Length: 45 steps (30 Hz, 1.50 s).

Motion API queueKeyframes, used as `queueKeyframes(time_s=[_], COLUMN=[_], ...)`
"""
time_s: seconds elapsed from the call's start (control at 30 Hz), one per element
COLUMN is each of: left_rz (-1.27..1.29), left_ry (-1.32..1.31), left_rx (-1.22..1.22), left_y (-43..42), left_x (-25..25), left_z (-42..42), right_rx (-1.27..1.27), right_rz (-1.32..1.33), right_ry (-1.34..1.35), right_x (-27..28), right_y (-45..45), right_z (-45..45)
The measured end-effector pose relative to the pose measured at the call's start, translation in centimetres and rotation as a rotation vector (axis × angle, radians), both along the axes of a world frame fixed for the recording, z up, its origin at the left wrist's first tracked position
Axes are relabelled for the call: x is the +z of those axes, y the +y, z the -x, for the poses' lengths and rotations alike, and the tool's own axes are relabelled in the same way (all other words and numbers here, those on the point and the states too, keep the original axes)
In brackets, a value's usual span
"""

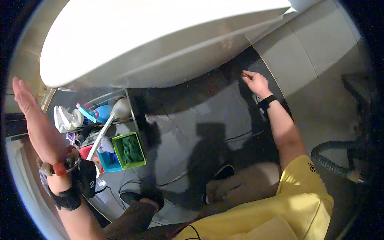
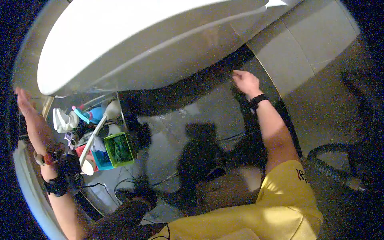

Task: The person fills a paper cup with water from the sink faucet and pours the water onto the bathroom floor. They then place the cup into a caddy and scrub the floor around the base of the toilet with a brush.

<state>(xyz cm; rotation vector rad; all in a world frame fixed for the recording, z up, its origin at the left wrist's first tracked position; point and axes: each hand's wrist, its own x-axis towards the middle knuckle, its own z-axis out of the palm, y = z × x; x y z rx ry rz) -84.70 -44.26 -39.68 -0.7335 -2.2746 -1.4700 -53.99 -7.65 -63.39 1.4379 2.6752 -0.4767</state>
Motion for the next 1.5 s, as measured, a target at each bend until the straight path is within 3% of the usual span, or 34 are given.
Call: queueKeyframes(time_s=[0.13,0.2,0.27,0.33,0.4,0.5,0.63,0.7,0.83,0.93,1.03,1.17,1.2,1.23,1.3,1.37,1.5], left_rz=[-0.062,-0.146,-0.023,0.085,0.110,0.052,0.041,0.087,0.061,0.052,0.028,0.045,0.045,0.045,0.043,0.045,0.012], left_ry=[-0.202,-0.240,-0.353,-0.358,-0.220,-0.264,-0.318,-0.106,-0.088,-0.147,-0.113,-0.103,-0.102,-0.100,-0.087,-0.101,-0.090], left_rx=[0.149,0.239,-0.095,-0.131,-0.072,0.059,0.063,0.093,0.100,0.052,0.017,0.005,0.002,-0.001,-0.008,-0.012,-0.012], left_y=[1.0,0.5,-0.9,-1.3,0.7,1.6,2.3,2.3,2.3,2.2,2.5,2.7,2.7,2.6,2.6,2.4,2.5], left_x=[-0.8,-1.4,-1.0,-0.7,-1.2,-1.3,-1.0,-1.5,-1.7,-1.4,-1.7,-1.4,-1.6,-1.8,-1.9,-1.5,-1.6], left_z=[3.4,4.4,3.1,7.2,2.2,0.8,0.0,0.2,0.1,0.0,0.0,-0.1,0.1,0.2,0.6,0.3,0.0], right_rx=[0.082,0.066,0.035,-0.068,-0.084,0.040,-0.008,-0.002,-0.022,0.009,-0.005,0.023,-0.017,0.022,-0.100,-0.190,0.160], right_rz=[0.047,0.080,-0.014,0.009,0.067,0.103,0.112,0.121,0.168,0.178,0.174,0.213,0.154,0.182,0.182,0.129,0.206], right_ry=[0.044,-0.097,-0.155,-0.157,-0.220,-0.311,-0.270,-0.374,-0.323,-0.432,-0.336,-0.401,-0.370,-0.347,-0.336,-0.229,-0.349], right_x=[0.1,1.5,1.3,2.1,0.6,1.2,1.5,0.5,2.5,2.5,2.8,3.1,1.2,3.5,4.5,1.8,1.2], right_y=[-7.7,-9.0,-6.4,-4.5,-4.3,-9.1,-7.4,-9.1,-7.9,-9.5,-8.6,-10.4,-10.3,-9.8,-7.2,-5.3,-13.3], right_z=[3.1,4.2,4.5,4.6,4.8,6.4,6.1,6.9,7.8,8.7,8.4,9.2,8.8,8.8,8.5,7.4,9.2])
